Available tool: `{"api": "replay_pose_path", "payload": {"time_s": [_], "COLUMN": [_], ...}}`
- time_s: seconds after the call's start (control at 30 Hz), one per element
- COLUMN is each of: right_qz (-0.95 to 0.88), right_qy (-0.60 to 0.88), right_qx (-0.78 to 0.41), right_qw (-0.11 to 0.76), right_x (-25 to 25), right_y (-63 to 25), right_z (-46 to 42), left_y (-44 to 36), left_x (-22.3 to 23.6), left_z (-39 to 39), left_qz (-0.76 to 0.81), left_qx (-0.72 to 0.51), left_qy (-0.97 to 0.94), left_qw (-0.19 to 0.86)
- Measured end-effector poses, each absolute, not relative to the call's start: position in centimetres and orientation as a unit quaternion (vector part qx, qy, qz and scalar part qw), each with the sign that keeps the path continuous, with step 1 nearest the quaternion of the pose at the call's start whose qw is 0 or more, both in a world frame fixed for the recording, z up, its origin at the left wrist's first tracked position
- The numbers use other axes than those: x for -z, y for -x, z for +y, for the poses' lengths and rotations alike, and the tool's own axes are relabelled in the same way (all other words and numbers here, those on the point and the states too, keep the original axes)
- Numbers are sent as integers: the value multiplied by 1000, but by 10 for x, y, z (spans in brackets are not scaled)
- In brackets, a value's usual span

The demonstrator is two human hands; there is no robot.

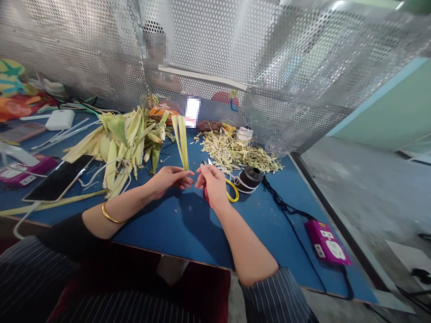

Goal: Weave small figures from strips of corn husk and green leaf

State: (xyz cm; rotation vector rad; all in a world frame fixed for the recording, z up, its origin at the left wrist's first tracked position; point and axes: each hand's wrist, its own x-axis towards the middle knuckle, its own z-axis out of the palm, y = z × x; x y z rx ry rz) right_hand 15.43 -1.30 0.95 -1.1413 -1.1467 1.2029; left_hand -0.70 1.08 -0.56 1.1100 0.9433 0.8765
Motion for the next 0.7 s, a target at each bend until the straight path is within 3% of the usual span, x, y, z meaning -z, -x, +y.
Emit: {"api": "replay_pose_path", "payload": {"time_s": [0.13,0.3,0.5,0.7], "right_qz": [-591,-598,-583,-574], "right_qy": [518,511,501,489], "right_qx": [-363,-457,-485,-510], "right_qw": [500,415,417,413], "right_x": [-5,-4,-3,-2], "right_y": [-158,-151,-146,-146], "right_z": [-7,-12,-16,-15], "left_y": [8,10,8,10], "left_x": [1,2,2,6], "left_z": [8,10,11,15], "left_qz": [384,345,397,378], "left_qx": [-389,-417,-461,-441], "left_qy": [-432,-389,-440,-392], "left_qw": [717,745,660,714]}}
